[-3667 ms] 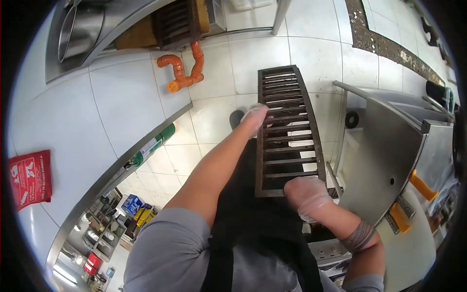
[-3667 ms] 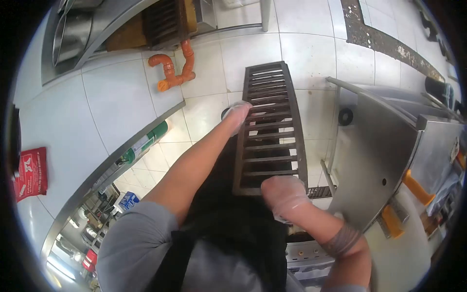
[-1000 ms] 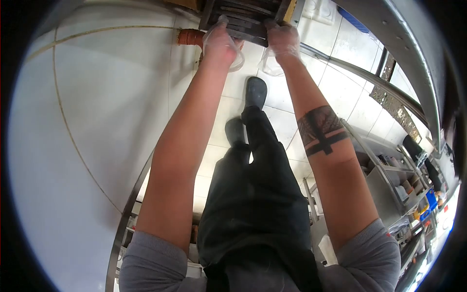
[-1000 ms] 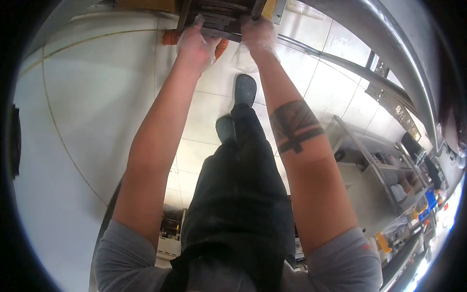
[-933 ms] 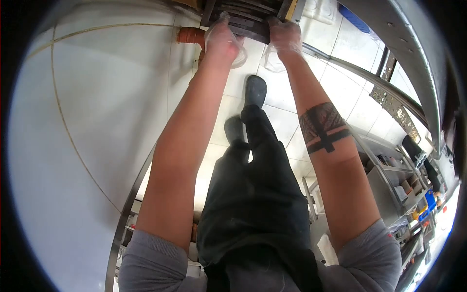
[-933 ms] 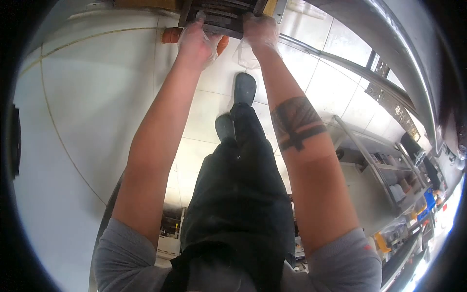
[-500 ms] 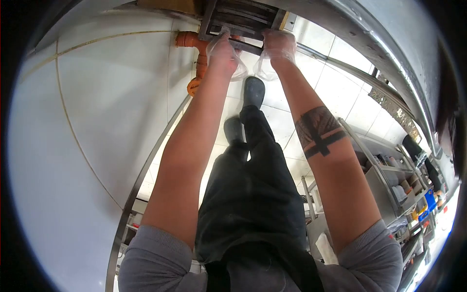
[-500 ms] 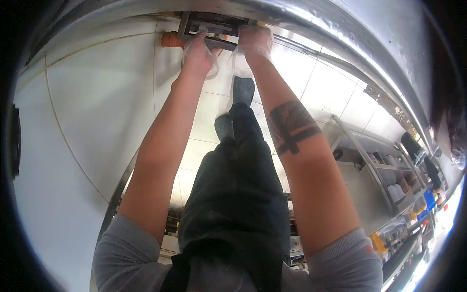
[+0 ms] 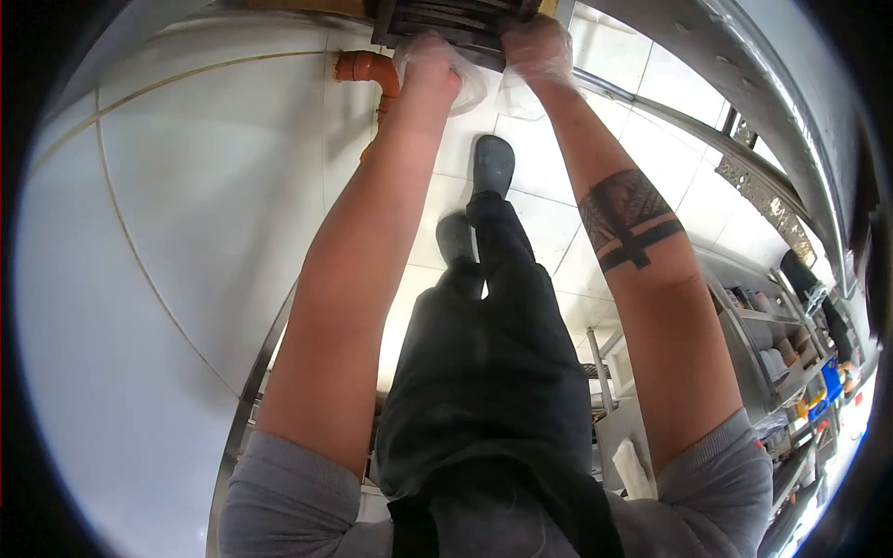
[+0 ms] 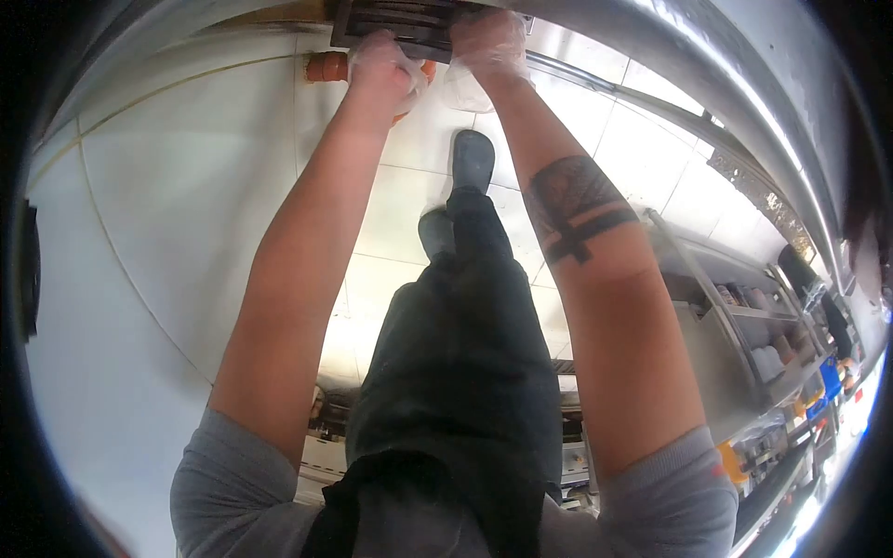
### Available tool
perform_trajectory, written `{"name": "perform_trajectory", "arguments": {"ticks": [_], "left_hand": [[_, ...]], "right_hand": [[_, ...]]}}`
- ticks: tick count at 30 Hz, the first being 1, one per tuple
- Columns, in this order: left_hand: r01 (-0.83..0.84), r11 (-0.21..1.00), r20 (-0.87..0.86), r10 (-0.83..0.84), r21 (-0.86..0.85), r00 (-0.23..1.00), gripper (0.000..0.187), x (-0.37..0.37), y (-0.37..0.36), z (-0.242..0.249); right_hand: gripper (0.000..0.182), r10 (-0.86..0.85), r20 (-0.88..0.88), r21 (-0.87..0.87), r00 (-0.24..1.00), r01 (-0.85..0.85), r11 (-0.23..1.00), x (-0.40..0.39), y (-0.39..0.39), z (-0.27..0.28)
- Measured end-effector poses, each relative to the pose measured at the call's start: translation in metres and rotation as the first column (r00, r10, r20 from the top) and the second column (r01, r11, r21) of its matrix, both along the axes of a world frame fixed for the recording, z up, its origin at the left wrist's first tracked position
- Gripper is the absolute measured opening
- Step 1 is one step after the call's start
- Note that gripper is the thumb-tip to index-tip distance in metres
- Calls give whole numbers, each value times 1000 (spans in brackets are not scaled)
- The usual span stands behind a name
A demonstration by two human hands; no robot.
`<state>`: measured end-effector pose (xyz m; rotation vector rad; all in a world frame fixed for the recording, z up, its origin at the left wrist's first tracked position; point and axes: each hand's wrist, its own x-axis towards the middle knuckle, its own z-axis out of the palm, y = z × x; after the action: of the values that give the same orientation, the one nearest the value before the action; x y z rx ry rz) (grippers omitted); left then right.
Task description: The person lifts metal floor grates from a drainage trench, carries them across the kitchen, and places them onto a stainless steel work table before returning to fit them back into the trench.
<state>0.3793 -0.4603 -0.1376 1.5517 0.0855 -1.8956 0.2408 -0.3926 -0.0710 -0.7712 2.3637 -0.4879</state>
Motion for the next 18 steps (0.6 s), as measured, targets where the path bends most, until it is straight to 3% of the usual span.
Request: {"name": "perform_trajectory", "arguments": {"ticks": [2,3,4,5,6,8,10,11,12,13,14,15,16,18], "left_hand": [[207,972,158,-188,-112,969,44,0,10,34],[218,970,163,-199,-105,966,44,7,19,37],[247,963,140,-231,-111,963,47,18,27,37],[276,953,111,-263,-127,958,51,26,31,39],[308,940,80,-299,-149,951,55,33,34,38],[383,904,21,-386,-190,922,64,44,45,36],[548,815,114,-536,-187,836,74,65,77,38],[632,750,199,-601,-193,774,75,77,102,53],[652,748,171,-632,-123,756,74,87,125,60],[672,739,144,-660,-53,737,73,99,147,60],[732,681,95,-729,6,678,73,125,172,35],[787,614,46,-789,66,612,72,149,195,19],[851,515,141,-855,104,500,71,157,217,37],[968,229,219,-955,102,203,57,192,255,38]], "right_hand": [[53,24,-25,24,999,-23,999,-4,1,-5],[41,177,77,-134,981,-166,977,-15,4,-30],[32,335,147,-304,931,-280,911,-14,7,-14],[55,273,105,-72,956,-266,961,-18,16,6],[55,255,92,-78,962,-248,965,-14,27,16],[53,5,158,-170,987,22,985,0,61,10],[65,-188,66,-175,980,197,965,29,112,-22],[63,-150,143,-80,978,162,983,40,143,-27],[63,-161,257,67,953,148,987,53,171,-21],[63,-242,276,89,930,227,970,77,212,-33],[64,-224,367,224,903,148,963,88,241,-8],[64,-302,394,255,868,213,943,111,286,-23],[58,-264,440,355,858,104,929,122,314,0],[61,-160,330,374,930,27,927,171,410,-53]]}}
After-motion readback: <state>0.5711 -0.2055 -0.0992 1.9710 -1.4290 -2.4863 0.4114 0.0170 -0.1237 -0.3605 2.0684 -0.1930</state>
